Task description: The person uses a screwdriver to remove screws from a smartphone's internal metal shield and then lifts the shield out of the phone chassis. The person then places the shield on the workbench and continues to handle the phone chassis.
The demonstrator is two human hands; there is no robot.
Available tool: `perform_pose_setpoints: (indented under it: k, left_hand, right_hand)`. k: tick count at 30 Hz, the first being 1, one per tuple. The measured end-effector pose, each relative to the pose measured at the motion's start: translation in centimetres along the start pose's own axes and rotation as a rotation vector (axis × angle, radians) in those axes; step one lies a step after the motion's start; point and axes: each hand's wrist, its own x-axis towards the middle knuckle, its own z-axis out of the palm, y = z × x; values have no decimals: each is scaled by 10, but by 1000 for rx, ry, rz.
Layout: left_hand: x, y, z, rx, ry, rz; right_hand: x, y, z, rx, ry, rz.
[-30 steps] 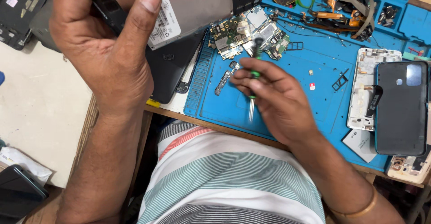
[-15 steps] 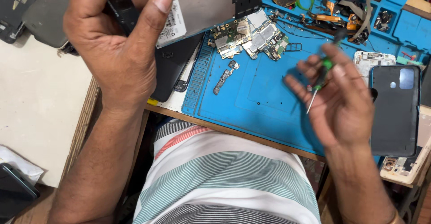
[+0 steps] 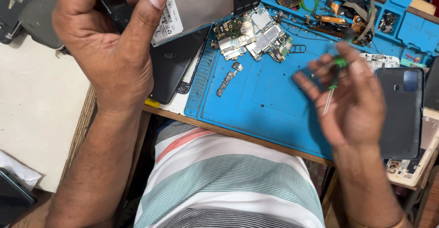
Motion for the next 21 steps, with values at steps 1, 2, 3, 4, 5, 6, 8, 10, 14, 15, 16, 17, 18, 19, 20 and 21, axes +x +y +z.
perform_pose_setpoints:
  k: [1, 2, 3, 4, 5, 6, 8, 10, 14, 15, 16, 17, 18, 19, 20, 21]
  left_hand:
    - [0, -1, 0, -13, -3, -2]
    - [2, -2, 0, 2, -17, 14]
    - [3, -2, 1, 7, -21, 17]
    - [3, -2, 1, 13, -26, 17]
    - [2, -1, 1, 10, -21, 6]
    - [1, 0, 2, 13, -17, 0]
    - [-1, 3, 1, 24, -8, -1]
    - [2, 5, 1, 38, -7, 11]
    - [3, 8, 3, -76, 17, -49]
    - [3, 9, 6, -89, 28, -69]
    - [3, 10, 8, -101, 33, -87]
    - [4, 13, 10, -62, 36, -88]
    - [5, 15, 11, -14, 28, -72]
    - [7, 18, 12, 33, 21, -56]
    - [8, 20, 14, 88, 8, -22]
    - [10, 23, 15, 90, 9, -23]
  right_hand:
    - [-3, 5, 5, 11, -3, 44]
    - [-4, 16, 11, 4, 14, 106]
    - [-3, 21, 14, -3, 31, 168]
    - [1, 24, 14, -21, 26, 140]
    - [10, 27, 13, -39, 21, 113]
    - [18, 28, 11, -59, 16, 85]
    - [31, 18, 2, -79, 39, -25]
    - [34, 5, -4, -88, 66, -87]
    - [20, -1, 0, -32, 36, -69]
    - [17, 3, 4, -10, 16, -40]
    - [15, 7, 10, 15, -2, -15]
    - [13, 16, 17, 37, -10, 27]
    - [11, 25, 25, 62, -15, 66]
    - [12, 34, 33, 98, -29, 92]
    - [14, 43, 41, 131, -42, 117]
    - [16, 49, 47, 164, -55, 141]
